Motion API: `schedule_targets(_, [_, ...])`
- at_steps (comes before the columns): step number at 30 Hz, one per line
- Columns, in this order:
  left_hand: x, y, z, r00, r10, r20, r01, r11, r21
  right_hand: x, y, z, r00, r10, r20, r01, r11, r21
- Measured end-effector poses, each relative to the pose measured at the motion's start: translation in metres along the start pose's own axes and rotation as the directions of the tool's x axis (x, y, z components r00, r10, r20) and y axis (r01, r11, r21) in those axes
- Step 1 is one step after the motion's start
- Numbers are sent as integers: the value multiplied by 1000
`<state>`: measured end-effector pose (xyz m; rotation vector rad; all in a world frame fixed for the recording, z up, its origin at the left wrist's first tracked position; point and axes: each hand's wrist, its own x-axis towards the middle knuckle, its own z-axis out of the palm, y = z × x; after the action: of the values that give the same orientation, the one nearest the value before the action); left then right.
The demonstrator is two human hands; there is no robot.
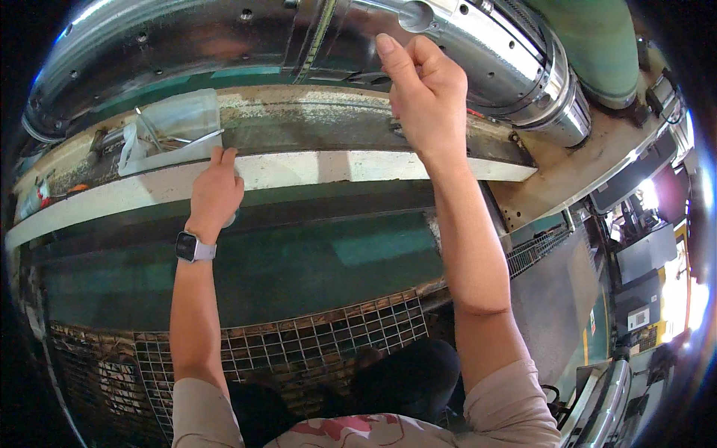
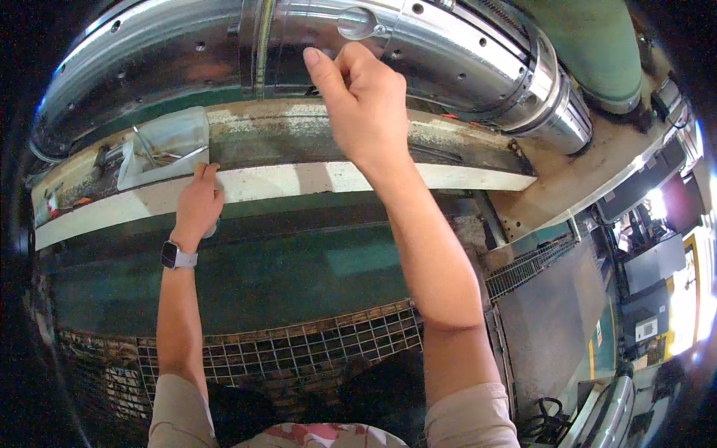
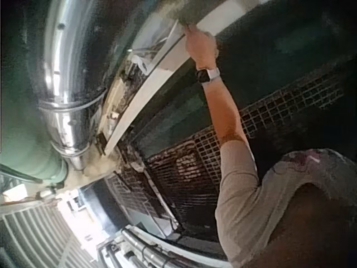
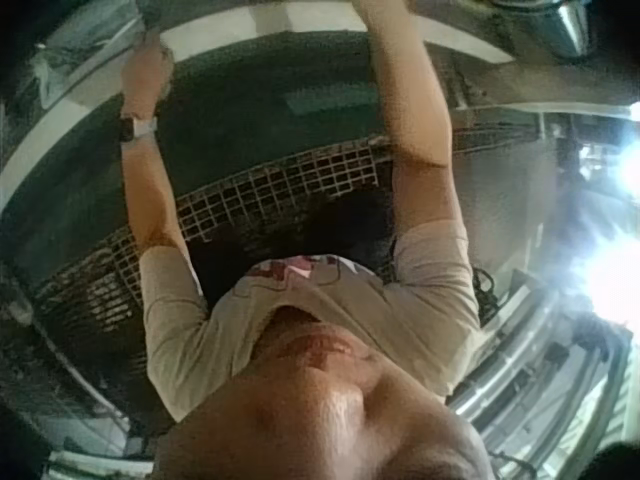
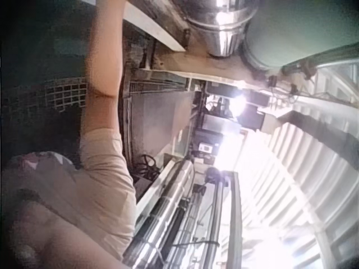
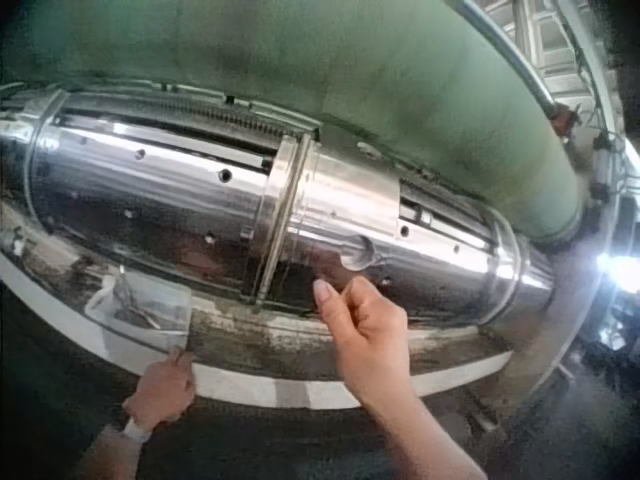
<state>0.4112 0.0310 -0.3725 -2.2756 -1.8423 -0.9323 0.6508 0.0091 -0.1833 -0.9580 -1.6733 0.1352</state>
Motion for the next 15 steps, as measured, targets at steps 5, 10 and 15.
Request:
schedule_targets(5, [2,0,0,1000,-16,20,16,1000,12,-3,-2,-7,995,39,94,-49,994,100])
schedule_targets(10, [0,1,-2,1000,-14,17,14,1000,27,-21,33,1,991,-72,115,35,953,301])
schedule_targets(15, [3,12,-11,993,-71,98,70,997,13,-28,59,13,978,-180,109,162,974,159])
